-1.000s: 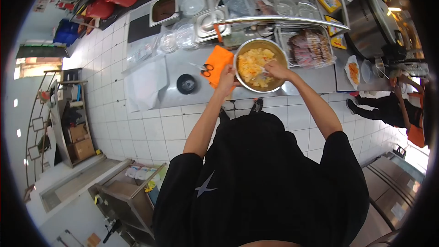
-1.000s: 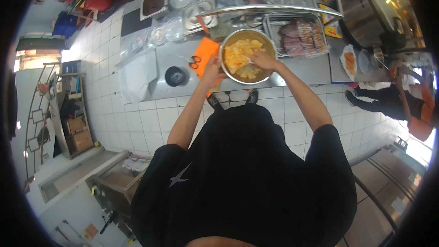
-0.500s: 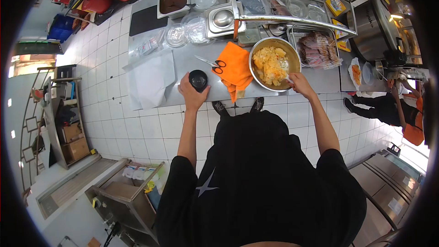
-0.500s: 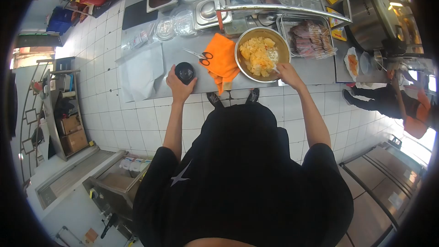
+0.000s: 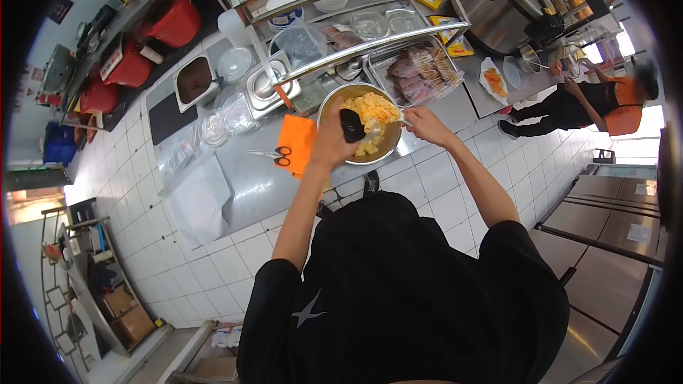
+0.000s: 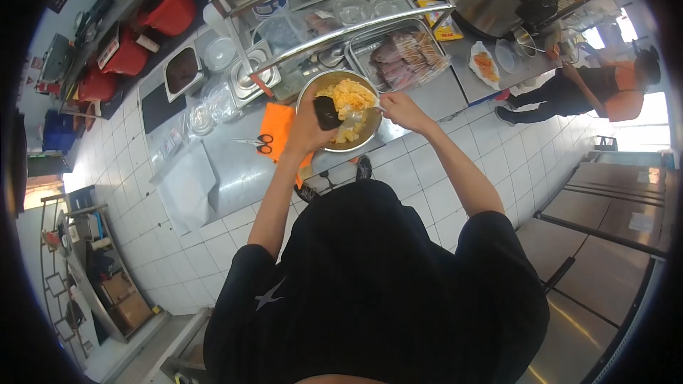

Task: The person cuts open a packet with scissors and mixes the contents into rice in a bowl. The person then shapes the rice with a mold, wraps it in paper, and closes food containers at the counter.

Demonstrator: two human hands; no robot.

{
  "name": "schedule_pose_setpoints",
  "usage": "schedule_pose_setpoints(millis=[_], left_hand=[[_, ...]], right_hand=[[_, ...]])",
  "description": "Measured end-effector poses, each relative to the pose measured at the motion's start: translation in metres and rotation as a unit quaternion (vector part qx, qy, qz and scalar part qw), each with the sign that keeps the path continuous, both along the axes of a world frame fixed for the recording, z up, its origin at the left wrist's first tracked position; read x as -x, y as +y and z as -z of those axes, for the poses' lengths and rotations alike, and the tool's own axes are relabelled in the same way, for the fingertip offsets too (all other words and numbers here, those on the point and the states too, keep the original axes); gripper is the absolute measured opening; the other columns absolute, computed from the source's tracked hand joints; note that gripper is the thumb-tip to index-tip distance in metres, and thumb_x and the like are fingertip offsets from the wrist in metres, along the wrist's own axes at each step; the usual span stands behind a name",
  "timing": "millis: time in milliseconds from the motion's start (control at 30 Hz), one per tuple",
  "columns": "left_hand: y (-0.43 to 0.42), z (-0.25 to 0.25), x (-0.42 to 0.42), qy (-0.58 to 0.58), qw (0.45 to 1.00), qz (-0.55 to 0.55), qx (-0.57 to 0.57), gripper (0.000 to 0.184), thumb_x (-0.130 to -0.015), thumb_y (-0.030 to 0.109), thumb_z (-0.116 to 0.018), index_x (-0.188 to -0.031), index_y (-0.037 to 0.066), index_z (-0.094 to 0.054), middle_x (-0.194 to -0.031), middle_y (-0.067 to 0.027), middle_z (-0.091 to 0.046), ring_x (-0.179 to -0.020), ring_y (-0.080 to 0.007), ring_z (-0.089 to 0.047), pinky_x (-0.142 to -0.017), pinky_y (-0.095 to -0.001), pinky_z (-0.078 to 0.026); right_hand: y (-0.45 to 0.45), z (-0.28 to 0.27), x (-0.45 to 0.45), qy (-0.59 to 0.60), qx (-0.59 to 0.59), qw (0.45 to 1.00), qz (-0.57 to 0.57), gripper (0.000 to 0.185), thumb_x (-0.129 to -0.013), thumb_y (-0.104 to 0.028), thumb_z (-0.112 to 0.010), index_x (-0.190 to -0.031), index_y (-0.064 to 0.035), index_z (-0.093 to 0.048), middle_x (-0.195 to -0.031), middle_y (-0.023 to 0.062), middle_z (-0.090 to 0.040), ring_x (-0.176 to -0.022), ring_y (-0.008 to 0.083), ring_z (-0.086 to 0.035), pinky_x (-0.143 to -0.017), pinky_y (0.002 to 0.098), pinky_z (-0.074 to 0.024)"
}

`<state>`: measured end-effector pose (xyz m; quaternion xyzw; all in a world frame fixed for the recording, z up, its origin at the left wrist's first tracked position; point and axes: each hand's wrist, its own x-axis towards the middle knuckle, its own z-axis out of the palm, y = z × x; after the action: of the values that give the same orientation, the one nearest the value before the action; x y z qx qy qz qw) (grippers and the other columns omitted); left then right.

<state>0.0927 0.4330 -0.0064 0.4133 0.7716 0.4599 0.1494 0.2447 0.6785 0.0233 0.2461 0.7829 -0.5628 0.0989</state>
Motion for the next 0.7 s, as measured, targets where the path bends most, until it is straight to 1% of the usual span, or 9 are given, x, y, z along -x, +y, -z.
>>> schedule_pose_setpoints(millis=[33,100,200,233,333,367,467,567,700], left_hand=[[0.014,-0.001,-0.005,-0.042,0.999,-0.002,-0.009,0.114,-0.065,0.014,-0.086,-0.152,0.0,-0.014,-0.135,-0.0289,-0.05,-0.124,-0.0436,-0.052,-0.106,-0.0438,-0.043],[0.031,-0.005,-0.015,-0.126,0.992,-0.006,-0.023,0.119,-0.065,0.014,-0.086,-0.153,0.001,-0.008,-0.135,-0.0301,-0.05,-0.123,-0.044,-0.053,-0.105,-0.044,-0.044],[0.032,-0.013,-0.018,-0.024,0.998,-0.033,-0.056,0.126,-0.065,0.015,-0.087,-0.154,0.003,0.001,-0.134,-0.031,-0.049,-0.126,-0.0431,-0.052,-0.106,-0.0432,-0.044],[0.03,-0.015,-0.02,-0.05,0.997,-0.034,-0.041,0.126,-0.065,0.014,-0.087,-0.154,0.003,0.001,-0.136,-0.0307,-0.048,-0.126,-0.0427,-0.052,-0.107,-0.0428,-0.043],[0.028,-0.023,-0.023,-0.077,0.996,-0.048,-0.02,0.127,-0.065,0.014,-0.088,-0.154,0.003,0.001,-0.14,-0.0301,-0.044,-0.127,-0.0415,-0.052,-0.109,-0.0419,-0.042],[0.027,-0.025,-0.024,-0.057,0.997,-0.055,-0.024,0.127,-0.065,0.014,-0.088,-0.154,0.002,0.001,-0.142,-0.03,-0.042,-0.128,-0.0411,-0.051,-0.109,-0.0418,-0.041],[0.021,-0.012,-0.024,-0.066,0.995,-0.054,-0.053,0.126,-0.064,0.014,-0.089,-0.154,0.0,0.0,-0.144,-0.0291,-0.039,-0.13,-0.0399,-0.049,-0.111,-0.0417,-0.04],[0.011,0.011,-0.019,-0.098,0.991,-0.045,-0.076,0.125,-0.064,0.015,-0.089,-0.154,-0.002,-0.002,-0.143,-0.0281,-0.04,-0.131,-0.0392,-0.047,-0.112,-0.042,-0.038],[0.004,0.013,-0.018,-0.161,0.979,-0.061,-0.108,0.124,-0.065,0.016,-0.089,-0.154,-0.003,-0.004,-0.143,-0.0271,-0.04,-0.132,-0.0388,-0.044,-0.112,-0.042,-0.037]], right_hand=[[-0.002,0.001,0.003,0.017,-0.018,1.0,-0.004,0.026,-0.096,-0.022,-0.048,-0.088,-0.0021,-0.063,-0.072,0.0027,-0.061,-0.057,0.0103,-0.052,-0.047,0.0254,-0.0381],[-0.009,0.001,0.005,0.086,-0.2,0.975,-0.044,0.028,-0.094,-0.02,-0.048,-0.085,0.0014,-0.063,-0.07,0.0112,-0.063,-0.062,0.0213,-0.062,-0.054,0.0352,-0.0449],[-0.03,-0.011,0.004,0.096,-0.373,0.919,-0.083,0.022,-0.091,-0.016,-0.05,-0.09,0.0025,-0.063,-0.078,0.02,-0.066,-0.071,0.0323,-0.069,-0.061,0.0437,-0.0517],[-0.043,-0.017,0.0,0.081,-0.412,0.903,-0.095,0.02,-0.09,-0.014,-0.052,-0.094,0.0022,-0.063,-0.083,0.0223,-0.067,-0.075,0.035,-0.07,-0.062,0.0456,-0.0534],[-0.081,-0.028,-0.009,0.002,-0.459,0.875,-0.153,0.023,-0.085,-0.011,-0.058,-0.103,0.0027,-0.059,-0.093,0.0234,-0.064,-0.075,0.0355,-0.07,-0.062,0.0456,-0.0564],[-0.086,-0.018,-0.013,0.021,-0.451,0.877,-0.164,0.028,-0.081,-0.009,-0.061,-0.106,0.004,-0.057,-0.1,0.0247,-0.06,-0.074,0.0367,-0.069,-0.061,0.0456,-0.0573],[-0.093,-0.026,-0.013,0.044,-0.468,0.869,-0.153,0.027,-0.081,-0.008,-0.062,-0.105,0.0025,-0.058,-0.102,0.023,-0.06,-0.074,0.037,-0.069,-0.062,0.0456,-0.0572],[-0.079,-0.045,-0.009,0.078,-0.489,0.858,-0.138,0.023,-0.084,-0.011,-0.06,-0.104,0.0002,-0.06,-0.096,0.0205,-0.062,-0.075,0.0371,-0.069,-0.063,0.0458,-0.0564],[-0.053,-0.058,-0.011,0.095,-0.39,0.914,-0.05,0.023,-0.096,-0.021,-0.049,-0.096,-0.001,-0.061,-0.083,0.0226,-0.065,-0.078,0.0427,-0.065,-0.069,0.0521,-0.0511]])
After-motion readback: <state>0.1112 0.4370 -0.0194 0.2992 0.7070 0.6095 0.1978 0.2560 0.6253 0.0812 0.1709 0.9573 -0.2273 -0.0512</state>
